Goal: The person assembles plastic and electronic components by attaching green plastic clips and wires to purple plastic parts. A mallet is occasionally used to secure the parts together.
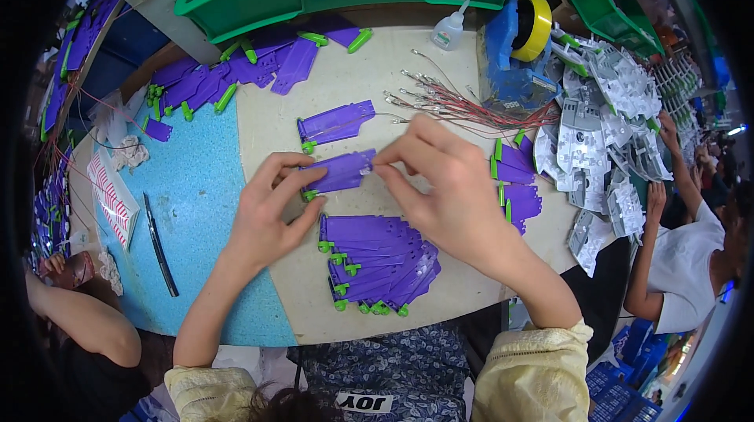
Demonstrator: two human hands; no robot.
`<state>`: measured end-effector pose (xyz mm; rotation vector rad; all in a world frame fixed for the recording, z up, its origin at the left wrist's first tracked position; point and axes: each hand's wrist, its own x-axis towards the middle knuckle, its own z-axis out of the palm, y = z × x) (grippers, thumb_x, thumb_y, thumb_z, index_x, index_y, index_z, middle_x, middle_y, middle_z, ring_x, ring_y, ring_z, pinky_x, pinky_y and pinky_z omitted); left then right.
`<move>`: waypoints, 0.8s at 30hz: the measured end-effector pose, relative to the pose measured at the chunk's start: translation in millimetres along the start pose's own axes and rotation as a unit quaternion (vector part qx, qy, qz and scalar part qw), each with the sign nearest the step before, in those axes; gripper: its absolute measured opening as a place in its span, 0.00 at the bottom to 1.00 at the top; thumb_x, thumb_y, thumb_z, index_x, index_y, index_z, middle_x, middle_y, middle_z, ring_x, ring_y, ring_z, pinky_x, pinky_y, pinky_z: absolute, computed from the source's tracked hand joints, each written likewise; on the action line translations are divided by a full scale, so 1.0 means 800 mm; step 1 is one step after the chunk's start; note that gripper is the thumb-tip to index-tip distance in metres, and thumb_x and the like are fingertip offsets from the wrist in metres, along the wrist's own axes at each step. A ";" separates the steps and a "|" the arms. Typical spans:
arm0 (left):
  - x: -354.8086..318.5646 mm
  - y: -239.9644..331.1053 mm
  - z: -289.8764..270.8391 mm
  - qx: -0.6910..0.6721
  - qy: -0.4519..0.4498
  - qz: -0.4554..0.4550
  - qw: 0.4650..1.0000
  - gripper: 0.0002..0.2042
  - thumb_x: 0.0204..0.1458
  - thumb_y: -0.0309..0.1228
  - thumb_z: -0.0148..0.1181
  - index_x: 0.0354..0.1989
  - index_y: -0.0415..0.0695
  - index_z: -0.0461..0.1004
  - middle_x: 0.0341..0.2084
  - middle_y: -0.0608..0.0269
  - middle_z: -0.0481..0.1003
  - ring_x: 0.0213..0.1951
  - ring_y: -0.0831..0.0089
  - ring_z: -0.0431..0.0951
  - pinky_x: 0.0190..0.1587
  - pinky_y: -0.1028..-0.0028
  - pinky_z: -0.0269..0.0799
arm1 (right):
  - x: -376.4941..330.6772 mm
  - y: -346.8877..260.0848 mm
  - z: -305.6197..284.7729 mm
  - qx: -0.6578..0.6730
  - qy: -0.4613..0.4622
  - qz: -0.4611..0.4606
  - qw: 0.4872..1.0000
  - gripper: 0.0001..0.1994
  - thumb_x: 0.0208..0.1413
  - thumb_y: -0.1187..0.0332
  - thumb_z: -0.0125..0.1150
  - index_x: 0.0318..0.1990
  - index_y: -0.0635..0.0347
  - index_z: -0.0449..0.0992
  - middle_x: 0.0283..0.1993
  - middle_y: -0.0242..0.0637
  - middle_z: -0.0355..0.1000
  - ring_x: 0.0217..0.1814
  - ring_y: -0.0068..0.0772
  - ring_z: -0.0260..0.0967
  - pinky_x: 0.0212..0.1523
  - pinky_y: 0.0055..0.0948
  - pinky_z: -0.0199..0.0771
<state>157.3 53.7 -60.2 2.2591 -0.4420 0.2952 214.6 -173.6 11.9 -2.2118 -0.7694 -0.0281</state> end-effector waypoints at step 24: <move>0.022 0.000 0.038 -0.201 -0.001 -0.095 0.975 0.28 0.37 0.22 0.73 0.50 0.39 0.69 0.40 0.53 0.74 0.43 0.61 0.78 0.46 0.67 0.76 | 0.003 0.039 0.046 0.210 -0.154 0.197 0.945 0.08 0.49 0.80 0.65 0.38 0.65 0.83 0.23 0.28 0.63 0.24 0.16 0.57 0.23 0.22 0.52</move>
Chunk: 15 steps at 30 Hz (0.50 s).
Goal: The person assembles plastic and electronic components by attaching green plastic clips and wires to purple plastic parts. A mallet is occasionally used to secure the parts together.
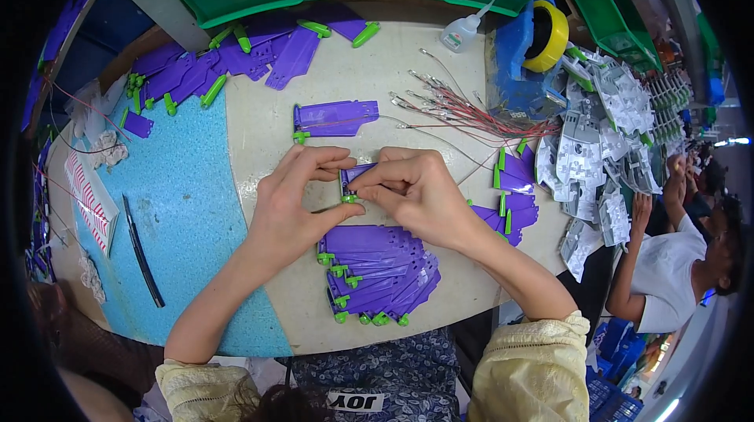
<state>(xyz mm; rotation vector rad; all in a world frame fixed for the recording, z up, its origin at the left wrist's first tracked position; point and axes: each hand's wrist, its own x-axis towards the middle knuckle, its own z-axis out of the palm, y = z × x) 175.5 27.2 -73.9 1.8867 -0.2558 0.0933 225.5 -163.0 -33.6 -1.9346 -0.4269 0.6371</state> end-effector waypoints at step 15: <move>0.002 0.000 0.001 0.116 0.001 0.063 0.991 0.22 0.33 0.24 0.76 0.40 0.38 0.75 0.31 0.58 0.71 0.33 0.64 0.74 0.35 0.69 0.75 | 0.004 0.007 -0.011 -0.085 0.119 -0.001 0.989 0.02 0.51 0.78 0.64 0.30 0.69 0.79 0.22 0.25 0.64 0.25 0.15 0.55 0.24 0.23 0.53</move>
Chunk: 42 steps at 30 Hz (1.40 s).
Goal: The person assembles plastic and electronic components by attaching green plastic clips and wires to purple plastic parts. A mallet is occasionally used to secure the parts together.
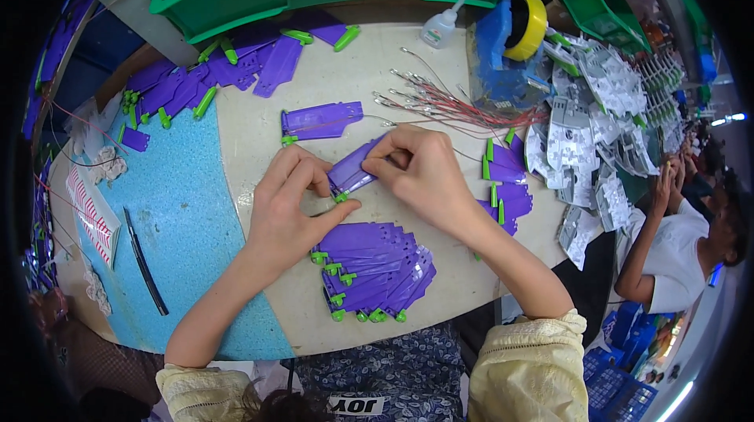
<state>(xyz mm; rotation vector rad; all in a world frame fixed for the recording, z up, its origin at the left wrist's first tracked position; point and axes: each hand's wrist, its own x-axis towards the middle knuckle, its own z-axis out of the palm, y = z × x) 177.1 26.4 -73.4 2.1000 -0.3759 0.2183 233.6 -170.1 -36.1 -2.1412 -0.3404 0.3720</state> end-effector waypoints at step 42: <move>0.028 -0.003 -0.019 0.080 -0.093 0.162 0.979 0.14 0.37 0.32 0.74 0.25 0.40 0.74 0.41 0.66 0.81 0.36 0.65 0.72 0.37 0.70 0.73 | -0.004 -0.015 -0.111 -0.095 0.412 -0.112 0.899 0.05 0.59 0.74 0.60 0.37 0.68 0.77 0.27 0.31 0.73 0.27 0.17 0.67 0.31 0.19 0.69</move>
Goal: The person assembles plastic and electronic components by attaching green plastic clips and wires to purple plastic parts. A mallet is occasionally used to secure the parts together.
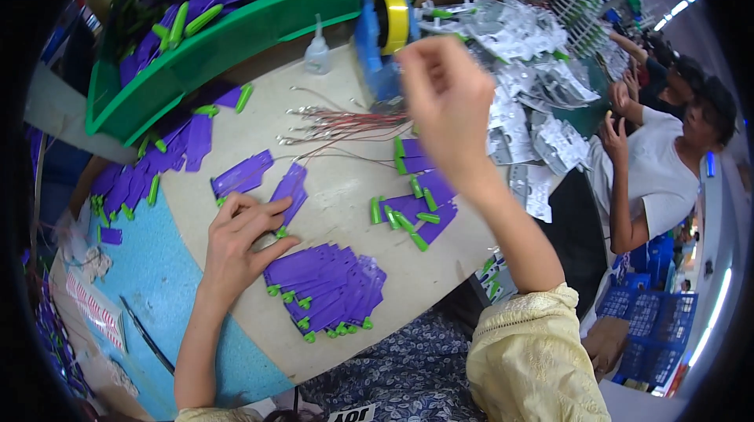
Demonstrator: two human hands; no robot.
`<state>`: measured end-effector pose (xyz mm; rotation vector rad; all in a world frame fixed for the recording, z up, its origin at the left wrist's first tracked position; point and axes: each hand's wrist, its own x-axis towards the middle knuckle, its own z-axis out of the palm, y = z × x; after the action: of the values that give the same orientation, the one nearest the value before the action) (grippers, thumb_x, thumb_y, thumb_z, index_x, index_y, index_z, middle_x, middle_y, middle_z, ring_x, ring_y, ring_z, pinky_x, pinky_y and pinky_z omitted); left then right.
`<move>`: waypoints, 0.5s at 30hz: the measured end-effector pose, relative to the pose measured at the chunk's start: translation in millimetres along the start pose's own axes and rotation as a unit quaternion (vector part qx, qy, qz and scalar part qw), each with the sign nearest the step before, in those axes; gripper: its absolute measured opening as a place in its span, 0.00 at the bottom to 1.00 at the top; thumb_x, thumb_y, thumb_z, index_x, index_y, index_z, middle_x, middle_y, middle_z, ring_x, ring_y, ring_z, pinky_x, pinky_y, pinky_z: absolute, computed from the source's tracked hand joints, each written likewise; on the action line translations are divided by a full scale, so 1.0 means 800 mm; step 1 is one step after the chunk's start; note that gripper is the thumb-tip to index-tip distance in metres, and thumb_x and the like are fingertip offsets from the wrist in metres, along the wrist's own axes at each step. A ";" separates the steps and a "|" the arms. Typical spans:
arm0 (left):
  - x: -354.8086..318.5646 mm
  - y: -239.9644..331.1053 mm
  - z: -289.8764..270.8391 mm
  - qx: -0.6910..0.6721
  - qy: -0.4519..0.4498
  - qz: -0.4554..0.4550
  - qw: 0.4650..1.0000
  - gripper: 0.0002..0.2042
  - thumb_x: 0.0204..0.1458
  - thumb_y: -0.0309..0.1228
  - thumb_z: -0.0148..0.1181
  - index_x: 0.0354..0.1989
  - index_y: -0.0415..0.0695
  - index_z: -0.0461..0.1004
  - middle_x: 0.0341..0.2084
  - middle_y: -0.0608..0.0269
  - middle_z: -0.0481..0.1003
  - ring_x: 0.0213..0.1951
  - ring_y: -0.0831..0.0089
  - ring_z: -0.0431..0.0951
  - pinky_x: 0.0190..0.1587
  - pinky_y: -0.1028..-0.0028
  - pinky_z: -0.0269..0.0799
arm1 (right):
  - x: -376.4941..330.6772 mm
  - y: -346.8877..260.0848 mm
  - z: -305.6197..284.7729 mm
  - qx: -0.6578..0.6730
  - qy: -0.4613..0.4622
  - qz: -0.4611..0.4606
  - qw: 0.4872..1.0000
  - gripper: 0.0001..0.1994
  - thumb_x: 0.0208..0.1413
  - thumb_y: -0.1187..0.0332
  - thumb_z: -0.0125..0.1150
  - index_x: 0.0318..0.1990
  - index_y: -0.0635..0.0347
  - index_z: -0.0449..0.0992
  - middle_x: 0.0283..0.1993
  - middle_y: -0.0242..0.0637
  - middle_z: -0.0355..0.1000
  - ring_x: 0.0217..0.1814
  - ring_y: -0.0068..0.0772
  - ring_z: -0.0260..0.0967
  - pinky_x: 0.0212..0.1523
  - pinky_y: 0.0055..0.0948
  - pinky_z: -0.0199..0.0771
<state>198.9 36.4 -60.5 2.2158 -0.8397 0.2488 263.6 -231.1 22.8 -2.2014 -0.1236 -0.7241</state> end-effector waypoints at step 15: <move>0.012 0.003 0.007 -0.034 0.002 -0.013 0.999 0.16 0.30 0.28 0.76 0.18 0.39 0.70 0.40 0.63 0.81 0.34 0.65 0.71 0.36 0.71 0.72 | 0.022 0.066 -0.036 0.212 -0.173 0.389 0.879 0.08 0.52 0.69 0.63 0.26 0.66 0.75 0.16 0.18 0.53 0.15 0.11 0.42 0.17 0.20 0.40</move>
<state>204.1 26.5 -58.7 2.1609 -0.8045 0.2076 281.7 -290.3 12.3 -1.7087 0.3784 0.1472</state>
